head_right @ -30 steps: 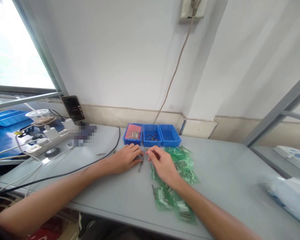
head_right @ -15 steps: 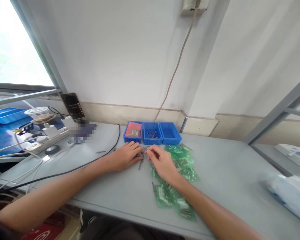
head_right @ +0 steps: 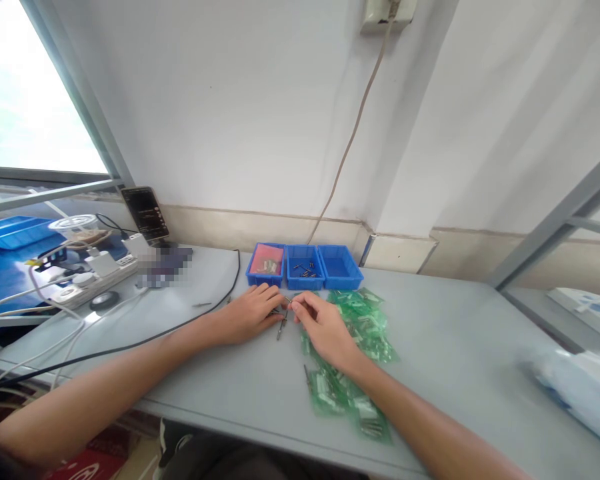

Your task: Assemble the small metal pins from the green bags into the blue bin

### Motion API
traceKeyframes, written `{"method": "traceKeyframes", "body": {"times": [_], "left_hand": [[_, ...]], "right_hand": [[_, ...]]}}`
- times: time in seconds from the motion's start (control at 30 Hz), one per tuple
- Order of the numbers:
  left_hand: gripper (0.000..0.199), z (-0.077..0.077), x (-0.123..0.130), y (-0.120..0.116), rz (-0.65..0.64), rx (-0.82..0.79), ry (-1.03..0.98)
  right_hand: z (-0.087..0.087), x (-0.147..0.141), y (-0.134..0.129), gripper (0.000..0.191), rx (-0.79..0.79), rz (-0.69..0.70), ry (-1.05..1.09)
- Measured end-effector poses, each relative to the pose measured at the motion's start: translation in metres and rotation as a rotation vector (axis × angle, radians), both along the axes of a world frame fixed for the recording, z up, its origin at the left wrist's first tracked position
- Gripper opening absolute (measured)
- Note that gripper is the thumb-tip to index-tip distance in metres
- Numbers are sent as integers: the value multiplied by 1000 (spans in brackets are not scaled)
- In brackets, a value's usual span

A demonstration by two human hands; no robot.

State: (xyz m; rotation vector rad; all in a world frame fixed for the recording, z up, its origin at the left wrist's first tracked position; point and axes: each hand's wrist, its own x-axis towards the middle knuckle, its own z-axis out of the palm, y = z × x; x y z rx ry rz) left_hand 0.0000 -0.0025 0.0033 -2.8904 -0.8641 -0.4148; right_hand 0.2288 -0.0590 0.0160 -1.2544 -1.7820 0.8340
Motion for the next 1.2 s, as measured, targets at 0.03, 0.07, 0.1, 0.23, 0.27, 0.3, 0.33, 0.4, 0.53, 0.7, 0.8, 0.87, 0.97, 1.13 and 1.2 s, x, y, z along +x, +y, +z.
{"method": "traceKeyframes", "body": {"times": [0.03, 0.07, 0.1, 0.23, 0.27, 0.3, 0.33, 0.4, 0.53, 0.7, 0.8, 0.87, 0.97, 1.13, 1.2], "left_hand": [[20, 1, 0, 0, 2, -2, 0], [20, 1, 0, -1, 3, -3, 0], [20, 1, 0, -1, 2, -4, 2], [20, 0, -1, 0, -2, 7, -3], [20, -1, -1, 0, -5, 10, -6], [20, -1, -1, 1, -6, 11, -8], [20, -1, -1, 1, -6, 11, -8], [20, 0, -1, 0, -4, 10, -3], [19, 2, 0, -1, 3, 7, 5], [19, 2, 0, -2, 7, 21, 16], [20, 2, -1, -1, 6, 21, 20], [21, 2, -1, -1, -3, 12, 11], [24, 3, -1, -1, -6, -5, 3], [27, 3, -1, -1, -2, -17, 2], [27, 3, -1, -1, -2, -14, 3]], "right_hand": [[0, 0, 0, 28, 0, 2, 1], [0, 0, 0, 28, 1, 4, 2], [-1, 0, 0, 28, 1, 7, 3], [-1, 1, 1, 28, 3, 7, -4], [-1, 1, 1, 28, 4, 7, -6], [-2, 0, 1, 28, 5, 7, -5], [-2, 0, 1, 28, 4, 9, -3], [-2, 0, 1, 27, 0, 15, 0], [-4, 1, 2, 27, -7, 28, -2], [-4, 0, 2, 26, -16, 51, -8], [-2, -2, 0, 27, -18, 63, -36], [0, -2, -1, 28, -11, 70, -53], [2, -3, -3, 32, -4, 77, -84], [4, -3, -4, 33, 10, 77, -108], [4, -3, -4, 32, 9, 76, -108]]}}
